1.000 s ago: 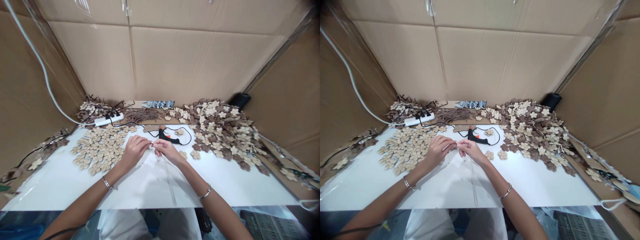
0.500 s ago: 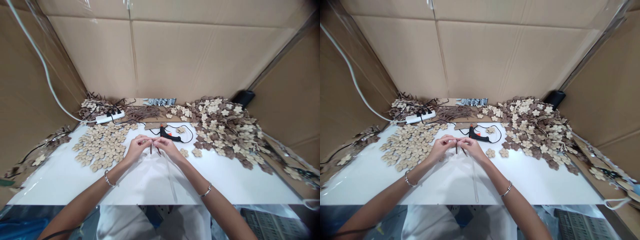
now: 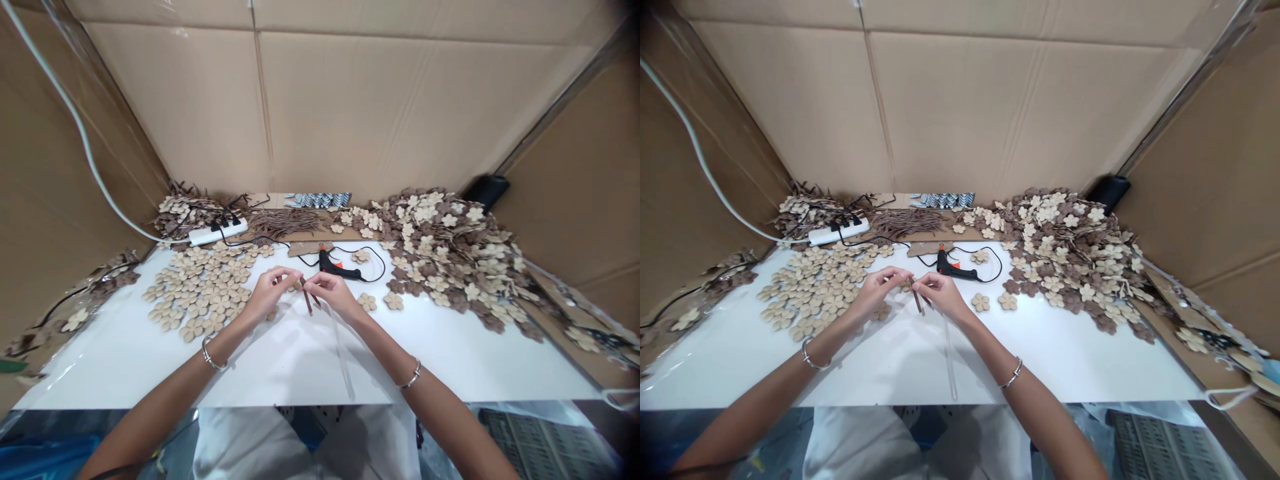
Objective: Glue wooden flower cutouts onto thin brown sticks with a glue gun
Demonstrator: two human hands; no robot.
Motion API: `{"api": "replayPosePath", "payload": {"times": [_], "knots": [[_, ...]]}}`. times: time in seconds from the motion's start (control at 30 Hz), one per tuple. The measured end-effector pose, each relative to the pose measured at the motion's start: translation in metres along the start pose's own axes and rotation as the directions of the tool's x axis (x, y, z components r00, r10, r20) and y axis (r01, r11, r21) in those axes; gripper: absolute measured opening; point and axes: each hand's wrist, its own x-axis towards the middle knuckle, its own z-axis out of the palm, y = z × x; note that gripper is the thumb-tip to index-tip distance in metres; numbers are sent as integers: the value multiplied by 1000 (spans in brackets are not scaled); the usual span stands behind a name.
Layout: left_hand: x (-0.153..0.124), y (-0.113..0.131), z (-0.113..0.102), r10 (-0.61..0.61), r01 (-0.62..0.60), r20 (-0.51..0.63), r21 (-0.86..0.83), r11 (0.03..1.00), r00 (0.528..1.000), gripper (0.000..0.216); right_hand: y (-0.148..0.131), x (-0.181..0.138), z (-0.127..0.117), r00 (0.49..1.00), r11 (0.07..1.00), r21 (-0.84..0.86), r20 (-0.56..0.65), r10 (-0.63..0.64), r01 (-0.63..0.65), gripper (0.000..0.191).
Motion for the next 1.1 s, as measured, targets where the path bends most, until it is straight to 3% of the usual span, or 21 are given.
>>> {"api": "replayPosePath", "payload": {"times": [0.1, 0.2, 0.37, 0.5, 0.63, 1.1], "knots": [[0, 0, -1, 33, -29, -29, 152, 988, 999, 27, 0, -1, 1, 1000, 999, -37, 19, 3, -2, 35], [0, -1, -1, 73, -61, -50, 199, 978, 996, 25, -2, -2, 3, 999, 998, -56, 33, 19, -17, 35], [3, -4, -5, 54, -48, -32, 185, 982, 998, 27, -4, -3, 3, 998, 999, -13, -58, -36, 35, 28], [4, -8, -6, 9, -13, 25, 132, 991, 1000, 31, -4, -3, 2, 995, 992, -84, 30, -92, 94, 26], [5, -8, -7, 0, -2, 16, 95, 995, 1000, 32, -4, -5, 5, 994, 996, -77, 103, -24, 32, 34], [19, -14, -29, 10, -5, -58, 80, 997, 998, 34, -1, -6, 5, 994, 994, -112, 109, -3, 15, 31]]}}
